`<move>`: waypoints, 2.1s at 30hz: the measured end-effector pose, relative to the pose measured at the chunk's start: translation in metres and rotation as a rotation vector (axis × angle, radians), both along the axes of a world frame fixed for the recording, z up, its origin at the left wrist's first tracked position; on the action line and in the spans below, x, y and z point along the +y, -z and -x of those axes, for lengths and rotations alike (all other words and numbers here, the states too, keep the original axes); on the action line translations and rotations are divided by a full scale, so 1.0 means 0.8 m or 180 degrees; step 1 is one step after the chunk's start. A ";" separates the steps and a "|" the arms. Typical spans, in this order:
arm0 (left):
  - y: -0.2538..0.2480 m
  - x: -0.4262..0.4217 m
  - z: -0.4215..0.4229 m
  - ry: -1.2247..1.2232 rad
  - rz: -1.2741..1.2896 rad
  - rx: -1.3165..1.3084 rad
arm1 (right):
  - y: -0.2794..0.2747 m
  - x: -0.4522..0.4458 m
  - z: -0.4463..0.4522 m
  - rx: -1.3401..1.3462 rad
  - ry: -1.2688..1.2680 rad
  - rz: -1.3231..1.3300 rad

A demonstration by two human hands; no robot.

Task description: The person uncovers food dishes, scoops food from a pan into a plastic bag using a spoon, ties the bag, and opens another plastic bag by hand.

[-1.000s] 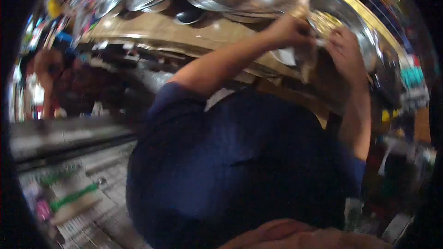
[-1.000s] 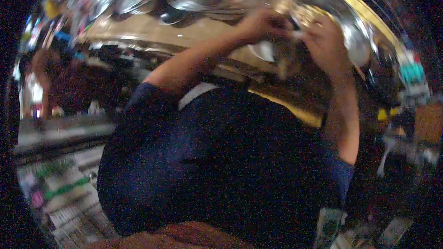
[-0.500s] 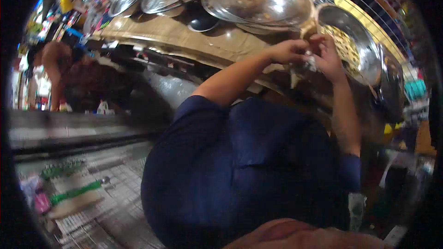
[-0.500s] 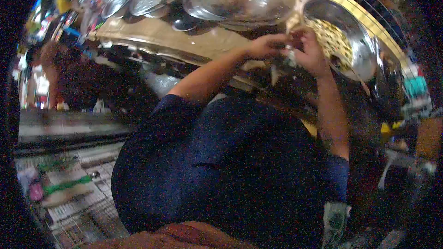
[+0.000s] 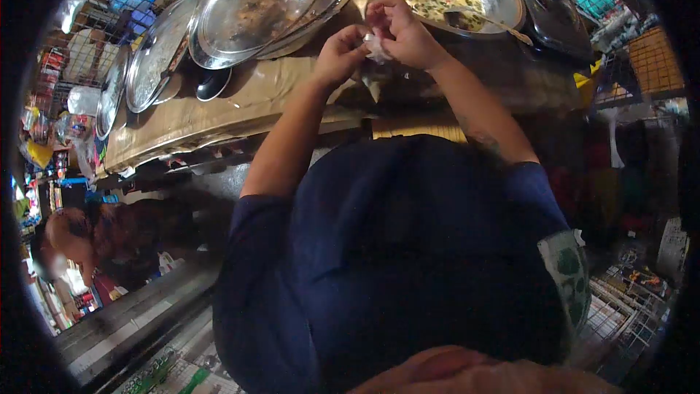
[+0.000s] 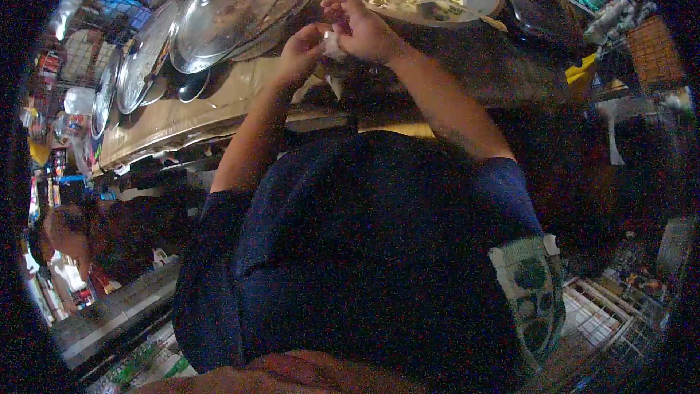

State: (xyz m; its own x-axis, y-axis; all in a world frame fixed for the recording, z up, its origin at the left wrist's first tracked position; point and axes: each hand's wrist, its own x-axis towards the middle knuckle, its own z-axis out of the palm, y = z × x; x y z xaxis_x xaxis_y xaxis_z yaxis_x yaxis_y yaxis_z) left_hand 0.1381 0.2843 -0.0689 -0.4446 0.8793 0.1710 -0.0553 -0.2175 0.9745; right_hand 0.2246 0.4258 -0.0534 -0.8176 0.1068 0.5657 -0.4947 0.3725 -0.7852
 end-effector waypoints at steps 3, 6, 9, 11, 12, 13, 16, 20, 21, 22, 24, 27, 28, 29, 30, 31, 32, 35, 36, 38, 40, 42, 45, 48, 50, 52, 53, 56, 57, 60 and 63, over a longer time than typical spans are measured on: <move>0.000 0.007 -0.019 -0.0959 -0.0062 0.0665 | 0.001 -0.007 -0.004 0.0118 0.0353 0.0065; 0.008 0.013 -0.027 -0.1587 -0.0189 0.0932 | 0.001 -0.025 -0.009 0.0391 0.0731 -0.0233; 0.004 0.013 -0.023 -0.1375 -0.0753 -0.0018 | -0.009 -0.047 -0.017 0.1175 0.0704 -0.1298; -0.004 0.013 -0.022 -0.1430 -0.0527 0.0170 | -0.013 -0.034 -0.015 0.1072 0.0827 -0.1017; -0.006 0.013 -0.021 -0.1485 -0.0291 0.0361 | -0.016 -0.026 -0.014 0.0967 0.0949 -0.0725; -0.003 0.012 -0.019 -0.1488 -0.0293 0.0354 | -0.018 -0.018 -0.014 0.0962 0.0945 -0.0728; 0.001 0.011 -0.011 -0.1158 -0.0441 -0.0079 | -0.019 0.001 -0.009 0.0582 0.0683 -0.0298; -0.001 0.010 -0.010 -0.0922 -0.0421 -0.0334 | -0.020 -0.009 -0.005 0.0628 0.0368 -0.0765; -0.002 0.010 -0.009 -0.0912 -0.0372 -0.0401 | -0.023 -0.013 -0.007 0.0769 0.0363 -0.0920; 0.000 0.011 -0.009 -0.0926 -0.0377 -0.0397 | -0.021 -0.015 -0.007 0.0775 0.0348 -0.0922; 0.004 0.014 -0.012 -0.1062 -0.0525 -0.0447 | -0.015 -0.021 -0.009 0.0708 0.0817 -0.1019; 0.005 0.017 -0.017 -0.1292 -0.0564 -0.0362 | -0.005 -0.032 -0.007 0.1054 0.1414 -0.1158; 0.004 0.016 -0.018 -0.1294 -0.0563 -0.0366 | -0.002 -0.036 -0.008 0.1050 0.1411 -0.1158; 0.002 0.015 -0.019 -0.1357 -0.0429 -0.0248 | 0.001 -0.039 -0.009 0.1051 0.1572 -0.1138; 0.003 0.015 -0.019 -0.1422 -0.0294 -0.0131 | 0.005 -0.040 -0.010 0.1050 0.1729 -0.1116; 0.003 0.014 -0.019 -0.1431 -0.0292 -0.0131 | 0.009 -0.041 -0.010 0.1050 0.1721 -0.1113; 0.004 0.014 -0.018 -0.1437 -0.0349 -0.0063 | 0.012 -0.041 -0.011 0.0913 0.1603 -0.0939; 0.010 0.015 -0.013 -0.1502 -0.0419 0.0168 | 0.011 -0.030 -0.009 0.0725 0.1275 -0.0649; 0.008 0.014 -0.013 -0.1565 -0.0428 0.0321 | 0.007 -0.024 -0.008 0.0663 0.1059 -0.0531; 0.003 0.010 -0.010 -0.1455 -0.0324 0.0251 | -0.002 -0.012 -0.002 0.0683 0.0869 -0.0570; 0.003 0.006 -0.006 -0.1356 -0.0223 0.0168 | -0.012 -0.007 -0.001 0.0691 0.0666 -0.0614; 0.000 0.005 -0.001 -0.1098 -0.0293 0.0233 | -0.020 -0.004 0.000 0.0373 0.0263 -0.0846; -0.005 0.003 -0.001 -0.1078 -0.0082 0.0246 | -0.026 0.000 0.000 0.0387 0.0280 -0.1225; 0.004 0.007 0.004 -0.0913 -0.0182 -0.0003 | -0.026 -0.004 -0.001 0.0311 0.0344 -0.1154; 0.005 0.006 0.002 -0.0926 -0.0141 0.0065 | -0.020 -0.006 0.003 0.0411 0.0421 -0.1096; 0.005 0.005 0.000 -0.0944 -0.0093 0.0133 | -0.014 -0.009 0.007 0.0510 0.0493 -0.1030; 0.005 0.004 0.000 -0.0855 -0.0221 0.0127 | -0.011 -0.009 0.009 0.0630 0.0583 -0.0881; 0.007 0.004 -0.004 -0.0897 -0.0234 0.0356 | 0.010 -0.007 0.019 0.0603 0.0624 -0.0241; 0.008 0.005 -0.004 -0.1032 -0.0122 0.0587 | 0.011 -0.007 0.020 0.0452 0.0569 0.0247; 0.012 0.009 -0.003 -0.1171 -0.0332 0.0814 | 0.011 -0.004 0.015 0.0327 0.0653 -0.0286; 0.014 0.011 -0.001 -0.1284 -0.0134 0.0955 | -0.024 -0.007 0.001 0.0648 0.0250 -0.1325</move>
State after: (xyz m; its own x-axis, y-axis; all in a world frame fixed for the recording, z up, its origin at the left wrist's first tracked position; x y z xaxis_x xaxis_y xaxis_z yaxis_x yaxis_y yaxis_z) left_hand 0.1385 0.2929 -0.0799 -0.6733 0.6372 0.3750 0.3223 -0.2034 0.9245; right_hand 0.2240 0.4201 -0.0338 -0.6842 -0.1059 0.7216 -0.5807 0.6776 -0.4512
